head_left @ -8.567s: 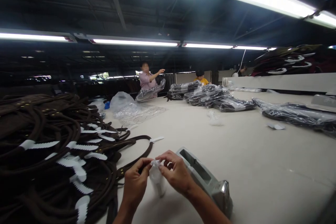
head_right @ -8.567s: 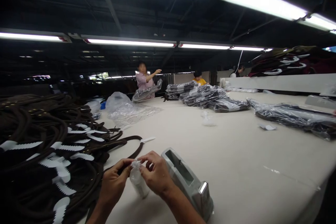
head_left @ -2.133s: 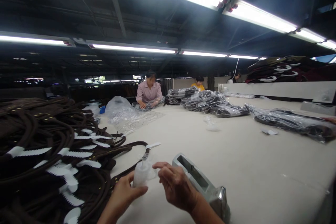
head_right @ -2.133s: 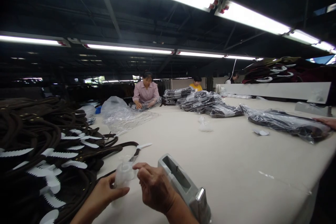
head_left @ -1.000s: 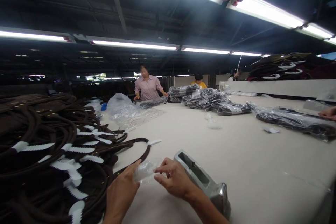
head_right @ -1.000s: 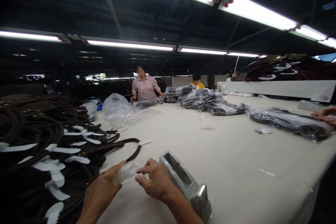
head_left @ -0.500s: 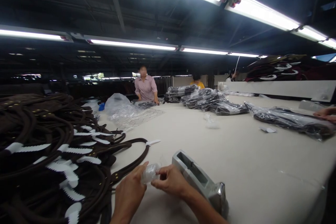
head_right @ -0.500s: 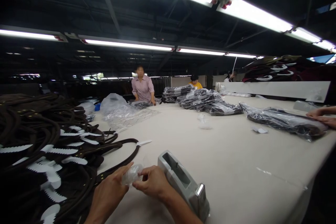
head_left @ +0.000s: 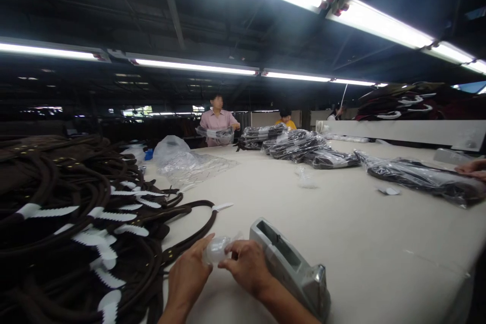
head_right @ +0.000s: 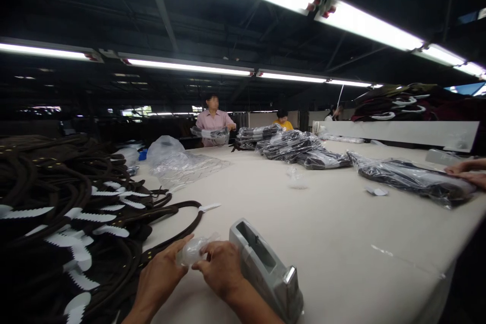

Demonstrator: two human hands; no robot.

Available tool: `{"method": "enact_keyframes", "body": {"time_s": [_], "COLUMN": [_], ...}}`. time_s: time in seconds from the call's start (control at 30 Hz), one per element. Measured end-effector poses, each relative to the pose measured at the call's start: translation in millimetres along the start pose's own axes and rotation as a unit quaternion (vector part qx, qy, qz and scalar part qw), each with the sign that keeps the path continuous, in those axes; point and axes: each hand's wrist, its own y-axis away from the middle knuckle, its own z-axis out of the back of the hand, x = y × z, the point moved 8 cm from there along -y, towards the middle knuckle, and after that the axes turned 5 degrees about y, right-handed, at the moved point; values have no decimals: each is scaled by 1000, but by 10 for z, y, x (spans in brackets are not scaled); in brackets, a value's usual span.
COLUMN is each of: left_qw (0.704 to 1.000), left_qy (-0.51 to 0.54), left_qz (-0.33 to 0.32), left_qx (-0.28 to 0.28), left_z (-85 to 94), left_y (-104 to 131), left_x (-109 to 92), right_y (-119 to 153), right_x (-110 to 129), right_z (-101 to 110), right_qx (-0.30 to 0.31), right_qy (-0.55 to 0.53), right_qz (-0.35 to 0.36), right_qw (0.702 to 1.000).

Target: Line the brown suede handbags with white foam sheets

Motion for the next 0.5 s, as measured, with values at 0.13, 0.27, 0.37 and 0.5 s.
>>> {"method": "enact_keyframes", "body": {"time_s": [0.13, 0.27, 0.37, 0.5], "left_qw": [1000, 1000, 1000, 1000], "left_qy": [9, 8, 5, 13], "left_qz": [-5, -23, -30, -23], "left_qx": [8, 1, -3, 4], "left_z": [-10, -41, -58, -66], "left_y": [5, -6, -23, -37], "left_x": [-2, 20, 40, 81], "right_y": [-8, -28, -62, -79], "right_x": [14, -69, -148, -130], "right_z": [-9, -50, -147, -217], "right_qx": [1, 20, 59, 75], "right_qy": [11, -33, -77, -48], "right_qz": [17, -29, -58, -14], "right_qw": [1000, 999, 994, 996]}}
